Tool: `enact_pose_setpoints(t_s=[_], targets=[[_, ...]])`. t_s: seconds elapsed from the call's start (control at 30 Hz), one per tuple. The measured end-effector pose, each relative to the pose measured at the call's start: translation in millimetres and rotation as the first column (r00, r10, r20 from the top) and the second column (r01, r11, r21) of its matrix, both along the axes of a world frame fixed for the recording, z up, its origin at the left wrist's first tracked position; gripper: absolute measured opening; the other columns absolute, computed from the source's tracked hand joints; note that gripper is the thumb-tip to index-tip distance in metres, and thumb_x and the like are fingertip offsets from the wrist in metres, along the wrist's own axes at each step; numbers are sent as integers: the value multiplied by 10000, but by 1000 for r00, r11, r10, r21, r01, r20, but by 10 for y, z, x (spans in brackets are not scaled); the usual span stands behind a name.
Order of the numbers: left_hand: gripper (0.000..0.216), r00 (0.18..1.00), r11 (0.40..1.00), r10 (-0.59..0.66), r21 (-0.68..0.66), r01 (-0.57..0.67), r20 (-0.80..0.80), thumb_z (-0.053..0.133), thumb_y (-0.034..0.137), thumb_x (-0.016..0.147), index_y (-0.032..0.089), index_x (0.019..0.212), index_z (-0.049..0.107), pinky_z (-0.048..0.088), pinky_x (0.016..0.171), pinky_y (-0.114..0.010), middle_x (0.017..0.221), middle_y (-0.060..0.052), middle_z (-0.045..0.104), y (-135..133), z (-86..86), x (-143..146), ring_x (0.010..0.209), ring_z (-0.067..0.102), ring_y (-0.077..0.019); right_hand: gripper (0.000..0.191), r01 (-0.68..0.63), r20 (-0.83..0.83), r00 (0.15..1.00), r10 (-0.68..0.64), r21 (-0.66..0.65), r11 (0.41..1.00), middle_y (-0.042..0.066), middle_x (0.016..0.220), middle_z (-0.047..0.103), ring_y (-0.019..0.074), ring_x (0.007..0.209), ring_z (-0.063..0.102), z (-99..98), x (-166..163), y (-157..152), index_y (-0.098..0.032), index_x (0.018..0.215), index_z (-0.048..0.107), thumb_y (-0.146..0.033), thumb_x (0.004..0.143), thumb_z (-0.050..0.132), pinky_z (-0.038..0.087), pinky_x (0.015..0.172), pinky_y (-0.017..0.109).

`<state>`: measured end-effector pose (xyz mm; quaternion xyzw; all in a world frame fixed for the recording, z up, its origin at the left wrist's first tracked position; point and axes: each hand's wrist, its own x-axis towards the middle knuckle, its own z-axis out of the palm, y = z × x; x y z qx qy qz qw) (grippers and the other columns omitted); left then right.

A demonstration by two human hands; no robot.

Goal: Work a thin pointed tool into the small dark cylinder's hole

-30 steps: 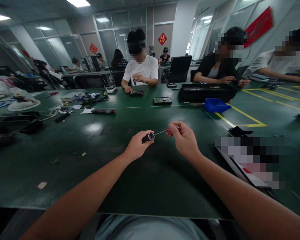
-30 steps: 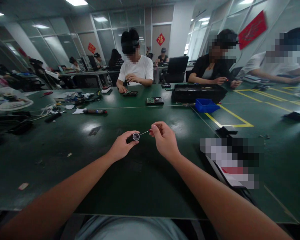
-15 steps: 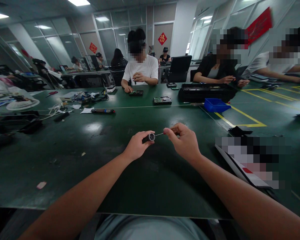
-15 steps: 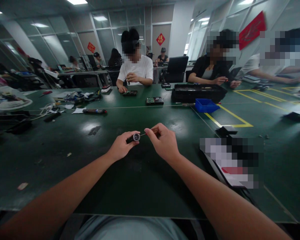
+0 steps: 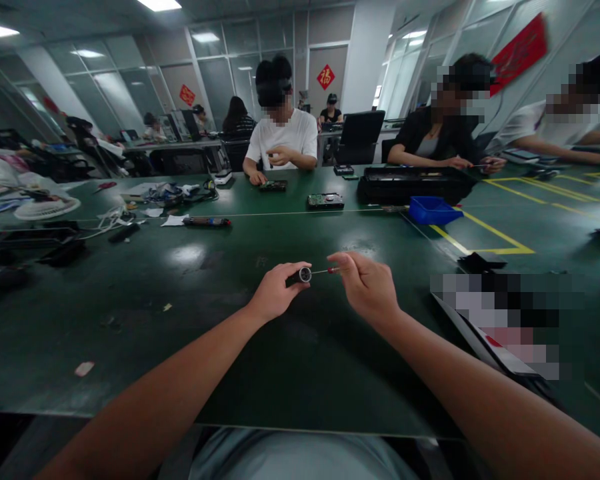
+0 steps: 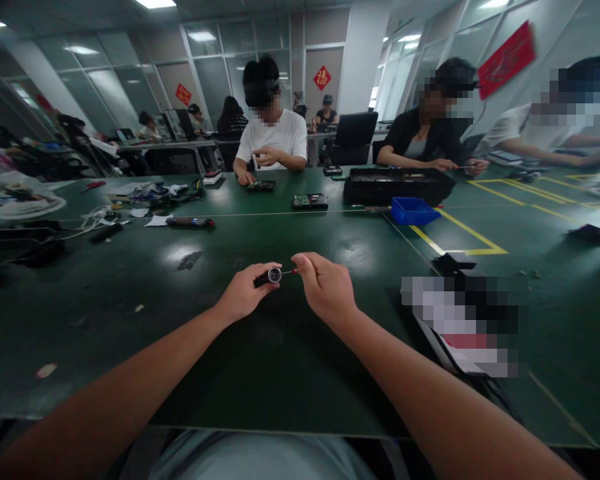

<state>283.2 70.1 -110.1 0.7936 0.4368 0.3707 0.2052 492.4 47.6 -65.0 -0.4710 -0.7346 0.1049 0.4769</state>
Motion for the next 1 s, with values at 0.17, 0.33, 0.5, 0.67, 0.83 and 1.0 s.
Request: enact_pose_setpoints(t_s=[0.17,0.33,0.5,0.67,0.83,1.0], targets=[[394,1000,1000,-9,4,9,8,704,258,888,289,1274,635,452,1027,-424,1209,-30,689,6,-15,-13,1139,617,-227,389,34,43,998,-36,32,999,41,728,745,165,596,663,19,-27,-15,-175,1057,741,-400,1013,427,443,591,286],[386,1000,1000,-2,-9,2,31,703,267,888,281,1269,640,448,1047,-434,1216,-36,688,0,-8,-11,1153,615,-232,340,17,40,999,-18,32,999,42,743,723,154,553,618,16,-32,-24,-149,1118,668,-327,1007,399,423,565,285],[388,998,999,34,-20,-33,54,700,249,885,264,1267,639,424,1096,-447,1265,-43,671,-8,30,-18,1202,599,-234,277,-11,66,998,12,-13,1000,42,790,714,178,644,634,42,-28,-47,-204,1069,627,-259,988,368,414,611,309],[371,999,999,33,-30,-32,37,696,244,884,256,1252,648,429,1097,-462,1251,-52,677,-15,49,-14,1191,608,-241,229,-21,12,1000,22,-56,998,27,760,695,183,646,634,48,-43,-59,-226,1023,607,-311,998,396,418,618,320],[391,998,999,48,-27,-47,50,711,233,872,265,1257,647,418,1109,-451,1265,-41,673,-5,14,-6,1200,602,-232,159,-59,-225,974,35,-97,994,56,847,705,202,767,667,-20,-56,17,-212,992,585,-345,953,507,488,694,339],[394,997,998,59,-31,-58,44,707,207,868,258,1254,651,419,1103,-438,1264,-39,677,-5,31,-2,1198,604,-229,280,-159,-485,873,46,-194,968,38,781,673,181,715,648,-127,-57,162,-195,926,622,-445,955,498,524,715,356]])
